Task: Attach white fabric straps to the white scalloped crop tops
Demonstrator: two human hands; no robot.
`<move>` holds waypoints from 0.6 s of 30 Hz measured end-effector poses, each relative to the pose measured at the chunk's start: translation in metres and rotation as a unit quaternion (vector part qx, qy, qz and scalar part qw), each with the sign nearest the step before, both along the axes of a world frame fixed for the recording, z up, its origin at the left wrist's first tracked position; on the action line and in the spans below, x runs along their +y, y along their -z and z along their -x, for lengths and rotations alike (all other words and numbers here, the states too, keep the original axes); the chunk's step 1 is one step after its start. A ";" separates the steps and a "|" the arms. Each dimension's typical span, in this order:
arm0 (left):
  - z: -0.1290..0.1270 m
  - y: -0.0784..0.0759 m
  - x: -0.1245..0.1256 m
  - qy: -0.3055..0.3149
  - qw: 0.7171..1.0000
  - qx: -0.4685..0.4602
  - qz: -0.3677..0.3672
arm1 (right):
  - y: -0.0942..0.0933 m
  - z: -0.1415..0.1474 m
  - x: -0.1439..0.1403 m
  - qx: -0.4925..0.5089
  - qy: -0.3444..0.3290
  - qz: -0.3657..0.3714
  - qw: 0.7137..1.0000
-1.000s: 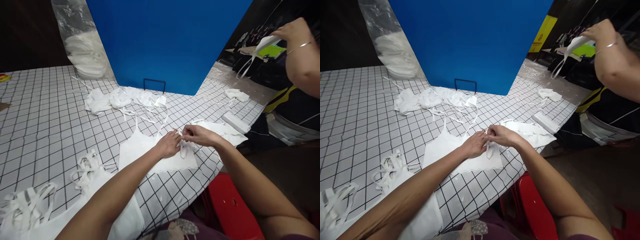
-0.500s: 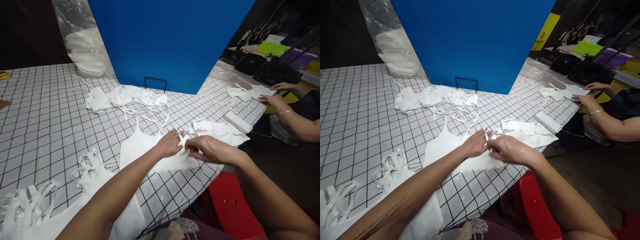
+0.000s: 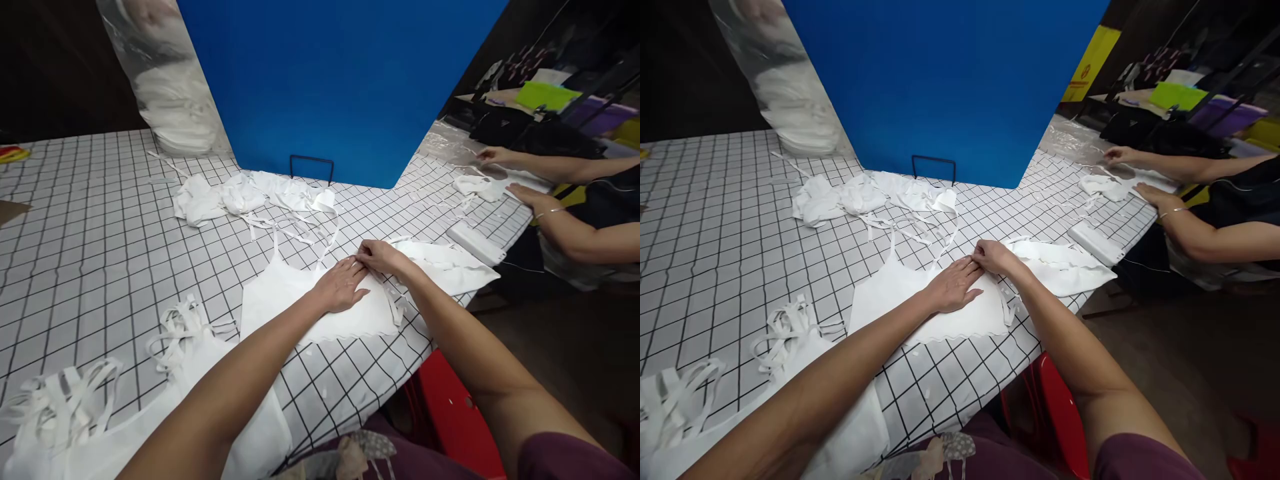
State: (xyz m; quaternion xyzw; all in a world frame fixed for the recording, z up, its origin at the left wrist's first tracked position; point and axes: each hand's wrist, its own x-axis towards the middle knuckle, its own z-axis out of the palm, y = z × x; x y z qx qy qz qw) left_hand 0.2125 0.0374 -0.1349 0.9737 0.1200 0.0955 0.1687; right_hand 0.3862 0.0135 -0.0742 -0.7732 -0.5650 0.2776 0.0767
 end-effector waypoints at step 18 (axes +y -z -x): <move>-0.002 0.004 0.001 0.005 1.000 0.029 -0.005 | -0.064 0.022 -0.111 0.076 -0.154 0.004 0.985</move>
